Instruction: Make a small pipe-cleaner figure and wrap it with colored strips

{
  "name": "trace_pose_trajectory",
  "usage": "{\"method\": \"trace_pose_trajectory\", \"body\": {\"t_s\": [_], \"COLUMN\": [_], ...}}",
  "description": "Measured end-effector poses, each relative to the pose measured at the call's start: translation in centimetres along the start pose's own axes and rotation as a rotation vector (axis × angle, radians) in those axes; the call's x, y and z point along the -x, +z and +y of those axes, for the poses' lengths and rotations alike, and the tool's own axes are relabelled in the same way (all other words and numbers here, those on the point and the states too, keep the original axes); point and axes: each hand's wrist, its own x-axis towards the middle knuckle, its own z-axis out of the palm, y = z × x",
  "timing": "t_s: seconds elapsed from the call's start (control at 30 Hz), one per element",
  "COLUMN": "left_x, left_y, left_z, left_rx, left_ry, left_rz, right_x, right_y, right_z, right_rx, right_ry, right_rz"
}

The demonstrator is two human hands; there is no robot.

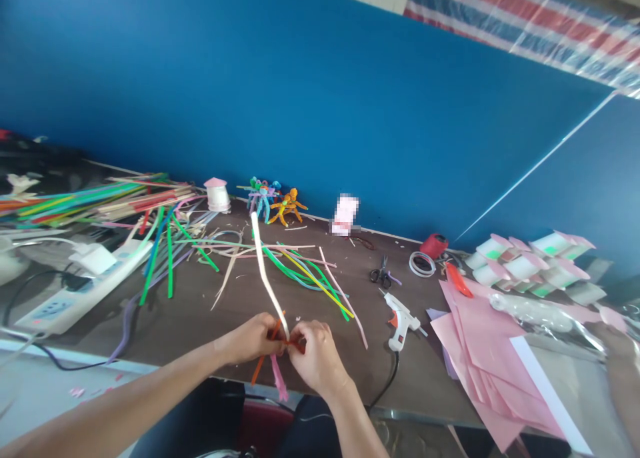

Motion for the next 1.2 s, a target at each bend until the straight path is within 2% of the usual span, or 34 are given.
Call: {"method": "trace_pose_trajectory", "body": {"t_s": [0.3,0.5,0.63,0.87,1.2], "left_x": [0.2,0.3,0.3,0.2,0.4], "left_y": [-0.3,-0.3,-0.4,-0.4,-1.2], "left_z": [0.2,0.3,0.3,0.3,0.8], "left_rx": [0.001,-0.036,0.011,0.003,0.018], "left_ry": [-0.002,-0.013,0.009,0.031,-0.065], "left_rz": [-0.069,-0.046,-0.082,-0.065,-0.124], "right_x": [0.0,0.1,0.2,0.5,0.4], "right_y": [0.1,0.0,0.2,1.1,0.9], "right_z": [-0.1,0.0,-0.1,0.0,0.2], "right_rx": [-0.012,-0.014,-0.019,0.002,-0.3], "right_ry": [0.014,0.002,-0.011,-0.03,0.017], "right_rz": [-0.037,-0.027,-0.03,0.058,-0.008]}}
